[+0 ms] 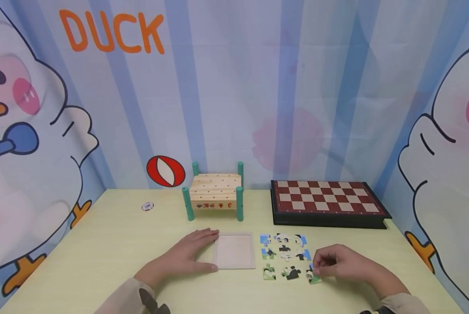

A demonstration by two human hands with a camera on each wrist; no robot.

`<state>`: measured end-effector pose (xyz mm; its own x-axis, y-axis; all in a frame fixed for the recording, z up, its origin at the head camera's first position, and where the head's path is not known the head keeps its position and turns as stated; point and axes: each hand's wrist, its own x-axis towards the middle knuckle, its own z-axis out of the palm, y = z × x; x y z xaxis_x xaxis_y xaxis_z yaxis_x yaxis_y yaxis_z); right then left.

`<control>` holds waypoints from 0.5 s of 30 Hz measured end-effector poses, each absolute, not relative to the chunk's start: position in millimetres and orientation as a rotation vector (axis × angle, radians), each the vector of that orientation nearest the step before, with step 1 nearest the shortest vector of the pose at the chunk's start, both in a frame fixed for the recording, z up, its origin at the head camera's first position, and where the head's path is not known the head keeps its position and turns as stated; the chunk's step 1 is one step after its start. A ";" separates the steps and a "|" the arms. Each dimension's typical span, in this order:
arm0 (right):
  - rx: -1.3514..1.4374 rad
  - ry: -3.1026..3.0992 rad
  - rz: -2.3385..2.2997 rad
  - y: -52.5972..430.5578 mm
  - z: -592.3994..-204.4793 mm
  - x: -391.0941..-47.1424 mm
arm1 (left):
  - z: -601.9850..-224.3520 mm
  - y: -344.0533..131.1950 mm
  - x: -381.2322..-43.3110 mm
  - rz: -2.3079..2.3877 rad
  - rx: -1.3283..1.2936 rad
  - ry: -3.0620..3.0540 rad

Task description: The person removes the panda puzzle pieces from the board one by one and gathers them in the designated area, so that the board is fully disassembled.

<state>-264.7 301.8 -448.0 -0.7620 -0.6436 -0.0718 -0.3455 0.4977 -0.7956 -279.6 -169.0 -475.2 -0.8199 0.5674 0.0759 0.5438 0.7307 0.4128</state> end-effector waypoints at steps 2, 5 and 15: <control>-0.834 2.403 -1.129 300.5 -448.1 -264.2 | -474.5 -168.7 -279.2 0.660 0.924 2.870; -0.822 2.445 -1.092 298.9 -448.4 -263.8 | -474.3 -168.7 -279.0 0.664 0.925 2.869; -0.760 2.541 -1.012 297.0 -448.1 -264.0 | -474.5 -168.2 -279.3 0.668 0.922 2.870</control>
